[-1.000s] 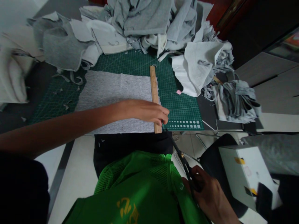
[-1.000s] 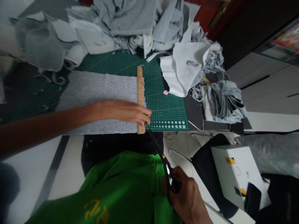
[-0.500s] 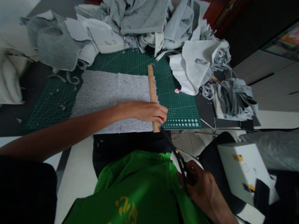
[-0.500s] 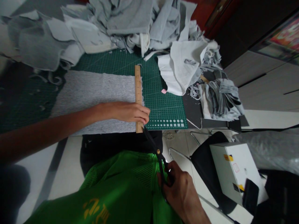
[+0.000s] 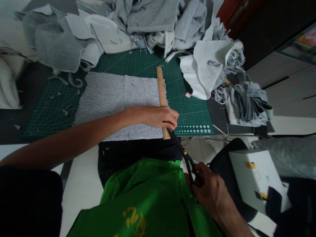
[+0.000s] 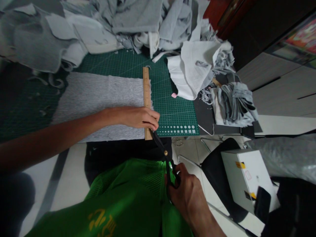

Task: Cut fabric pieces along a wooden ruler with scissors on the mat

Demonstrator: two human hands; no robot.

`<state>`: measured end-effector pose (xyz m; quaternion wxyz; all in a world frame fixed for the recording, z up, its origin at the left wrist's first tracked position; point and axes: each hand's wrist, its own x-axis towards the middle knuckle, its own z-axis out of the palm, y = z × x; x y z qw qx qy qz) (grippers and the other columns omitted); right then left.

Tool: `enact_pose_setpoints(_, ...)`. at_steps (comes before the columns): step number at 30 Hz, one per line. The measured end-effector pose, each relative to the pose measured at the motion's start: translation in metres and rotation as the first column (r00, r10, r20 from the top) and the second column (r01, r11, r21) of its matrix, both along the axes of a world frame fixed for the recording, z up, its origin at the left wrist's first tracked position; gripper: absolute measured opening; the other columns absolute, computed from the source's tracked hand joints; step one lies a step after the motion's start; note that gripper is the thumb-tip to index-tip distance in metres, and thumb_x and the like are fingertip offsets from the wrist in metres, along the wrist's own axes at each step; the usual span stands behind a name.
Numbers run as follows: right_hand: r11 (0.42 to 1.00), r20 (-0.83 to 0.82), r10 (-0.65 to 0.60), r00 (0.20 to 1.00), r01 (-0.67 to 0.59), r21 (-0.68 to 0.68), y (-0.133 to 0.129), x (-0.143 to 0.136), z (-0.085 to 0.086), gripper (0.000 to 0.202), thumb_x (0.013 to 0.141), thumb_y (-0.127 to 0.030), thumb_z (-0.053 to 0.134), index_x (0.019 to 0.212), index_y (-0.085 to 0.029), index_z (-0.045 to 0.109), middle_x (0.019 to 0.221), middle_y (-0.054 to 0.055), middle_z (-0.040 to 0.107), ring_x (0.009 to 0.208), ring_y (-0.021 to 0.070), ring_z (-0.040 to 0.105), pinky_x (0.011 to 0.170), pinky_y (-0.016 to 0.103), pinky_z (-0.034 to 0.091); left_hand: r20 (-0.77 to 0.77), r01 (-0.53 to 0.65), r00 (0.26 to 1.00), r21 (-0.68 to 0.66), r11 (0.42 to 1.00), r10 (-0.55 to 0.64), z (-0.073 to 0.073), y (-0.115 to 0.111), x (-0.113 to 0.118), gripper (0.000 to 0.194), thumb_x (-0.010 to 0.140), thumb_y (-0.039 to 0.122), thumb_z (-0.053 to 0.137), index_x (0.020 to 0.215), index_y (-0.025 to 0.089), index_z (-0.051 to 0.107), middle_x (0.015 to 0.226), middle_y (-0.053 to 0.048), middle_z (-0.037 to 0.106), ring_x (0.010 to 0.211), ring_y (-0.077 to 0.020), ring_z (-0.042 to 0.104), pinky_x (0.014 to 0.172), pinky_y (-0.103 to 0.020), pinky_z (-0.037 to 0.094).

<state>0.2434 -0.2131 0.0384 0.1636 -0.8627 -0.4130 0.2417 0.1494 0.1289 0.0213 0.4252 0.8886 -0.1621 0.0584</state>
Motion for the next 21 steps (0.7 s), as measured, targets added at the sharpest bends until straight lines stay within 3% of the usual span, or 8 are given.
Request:
enact_pose_setpoints(10, 0.997, 0.173, 0.07, 0.982, -0.072, 0.008, 0.002, -0.006, -0.014, 0.014, 0.093, -0.043, 0.058, 0.089, -0.031, 0.053, 0.051, -0.001, 0.063, 0.043, 0.0243, 0.063, 0.047, 0.035, 0.038, -0.002, -0.012, 1.0, -0.001, 1.0, 0.012, -0.005, 0.002, 0.001, 0.019, 0.104, 0.018, 0.069, 0.092, 0.022, 0.083, 0.091, -0.005, 0.07, 0.083, -0.0146, 0.068, 0.075, -0.024, 0.051)
enact_pose_setpoints(21, 0.995, 0.243, 0.098, 0.965, -0.099, -0.011, -0.002, -0.008, -0.021, 0.009, 0.096, -0.037, 0.057, 0.098, -0.029, 0.055, 0.059, 0.002, 0.069, 0.05, 0.0273, 0.07, 0.05, 0.037, 0.043, 0.023, -0.002, 1.0, 0.004, 1.0, 0.002, -0.01, 0.004, 0.003, 0.019, 0.105, 0.02, 0.07, 0.092, 0.022, 0.083, 0.09, -0.005, 0.07, 0.083, -0.0144, 0.068, 0.076, -0.024, 0.051)
